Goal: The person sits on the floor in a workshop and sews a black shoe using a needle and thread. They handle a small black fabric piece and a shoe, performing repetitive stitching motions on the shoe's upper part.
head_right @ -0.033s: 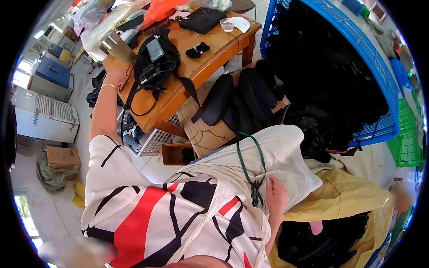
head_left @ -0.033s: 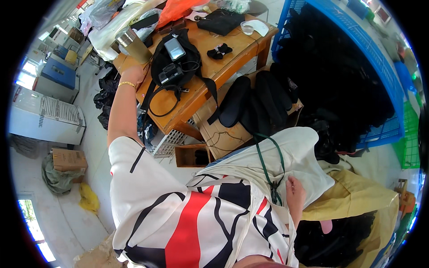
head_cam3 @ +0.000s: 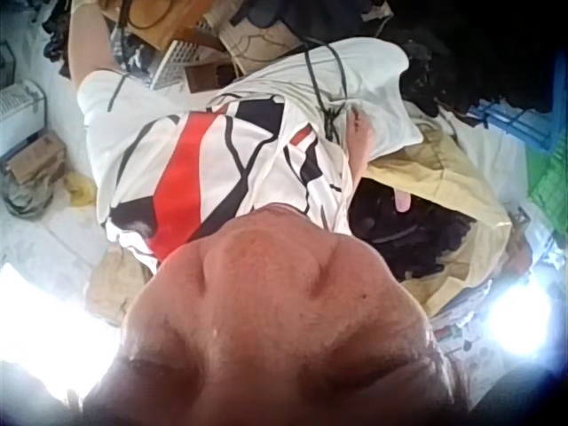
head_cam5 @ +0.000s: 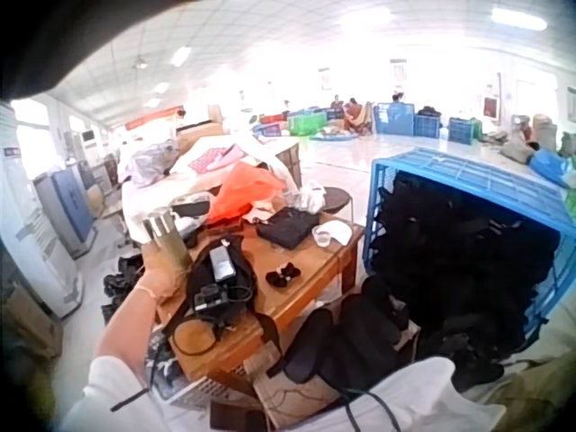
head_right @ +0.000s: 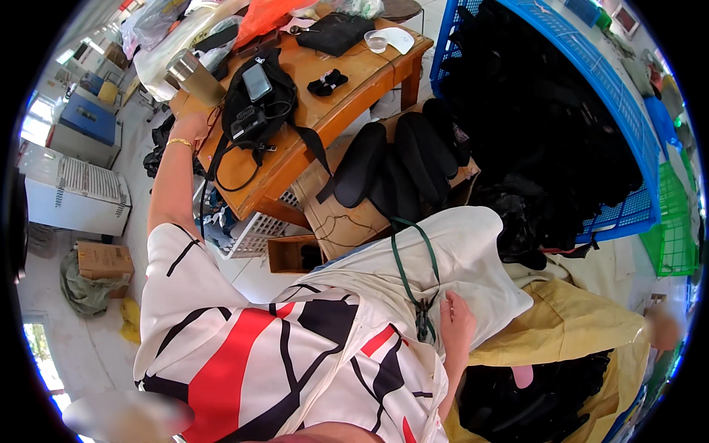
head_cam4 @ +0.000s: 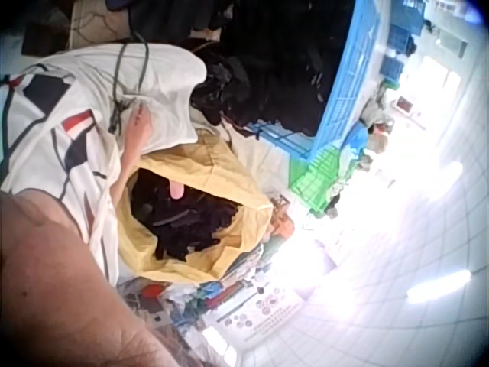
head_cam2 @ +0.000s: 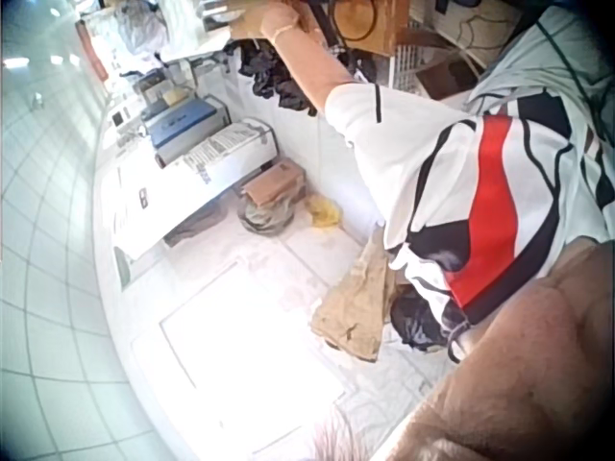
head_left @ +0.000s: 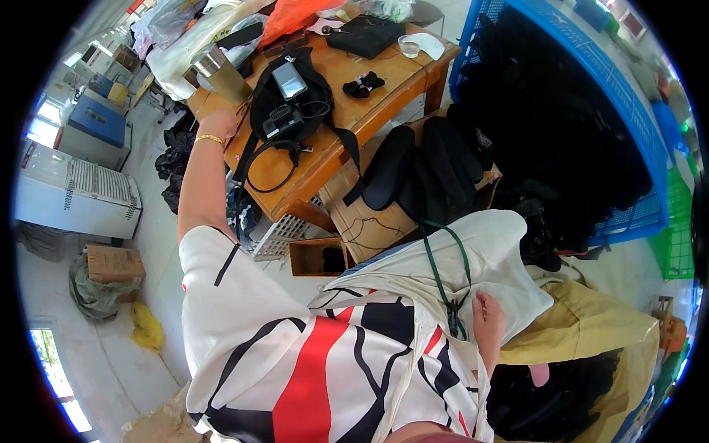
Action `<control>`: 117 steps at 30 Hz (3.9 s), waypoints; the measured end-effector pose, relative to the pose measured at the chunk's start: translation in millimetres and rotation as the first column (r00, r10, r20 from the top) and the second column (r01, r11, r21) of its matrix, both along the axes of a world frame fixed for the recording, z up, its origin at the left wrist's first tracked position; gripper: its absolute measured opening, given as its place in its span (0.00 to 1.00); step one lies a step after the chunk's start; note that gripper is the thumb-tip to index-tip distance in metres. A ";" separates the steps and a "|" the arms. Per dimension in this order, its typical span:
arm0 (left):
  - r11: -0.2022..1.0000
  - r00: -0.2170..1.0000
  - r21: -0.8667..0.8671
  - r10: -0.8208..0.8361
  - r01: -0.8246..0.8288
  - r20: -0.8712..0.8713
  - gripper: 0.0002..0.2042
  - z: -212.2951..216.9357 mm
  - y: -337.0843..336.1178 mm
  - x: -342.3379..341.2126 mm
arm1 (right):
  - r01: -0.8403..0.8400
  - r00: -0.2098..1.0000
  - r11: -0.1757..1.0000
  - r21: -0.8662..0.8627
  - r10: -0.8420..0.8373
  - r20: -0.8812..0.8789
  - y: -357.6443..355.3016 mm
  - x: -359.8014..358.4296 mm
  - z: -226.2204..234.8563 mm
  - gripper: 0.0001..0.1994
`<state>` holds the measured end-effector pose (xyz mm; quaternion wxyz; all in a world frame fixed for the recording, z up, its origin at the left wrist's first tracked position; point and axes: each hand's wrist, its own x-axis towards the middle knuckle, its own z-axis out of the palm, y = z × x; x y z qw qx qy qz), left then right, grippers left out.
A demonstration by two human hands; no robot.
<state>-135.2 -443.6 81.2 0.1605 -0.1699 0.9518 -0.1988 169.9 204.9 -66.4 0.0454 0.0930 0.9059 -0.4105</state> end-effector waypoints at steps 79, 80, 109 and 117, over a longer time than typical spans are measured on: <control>-0.991 0.411 0.114 -0.134 -0.073 -0.902 0.08 111.9 436.1 148.2 | 0.006 0.382 0.925 -0.380 -0.354 -0.854 -51.3 71.4 209.6 0.19; -0.992 0.382 0.061 -0.100 -0.113 -0.919 0.11 112.3 435.2 148.9 | -0.010 0.385 0.930 -0.368 -0.336 -0.859 -50.4 72.5 213.4 0.19; -0.971 0.316 0.237 -0.236 -0.038 -0.919 0.16 100.5 411.7 149.0 | -0.509 0.590 0.497 -0.703 -0.392 -0.705 -49.6 87.5 243.2 0.10; -0.953 0.403 0.224 -0.290 -0.203 -0.868 0.17 95.7 428.6 159.9 | -0.545 0.623 0.369 -0.753 -0.421 -0.659 -39.8 93.2 233.5 0.10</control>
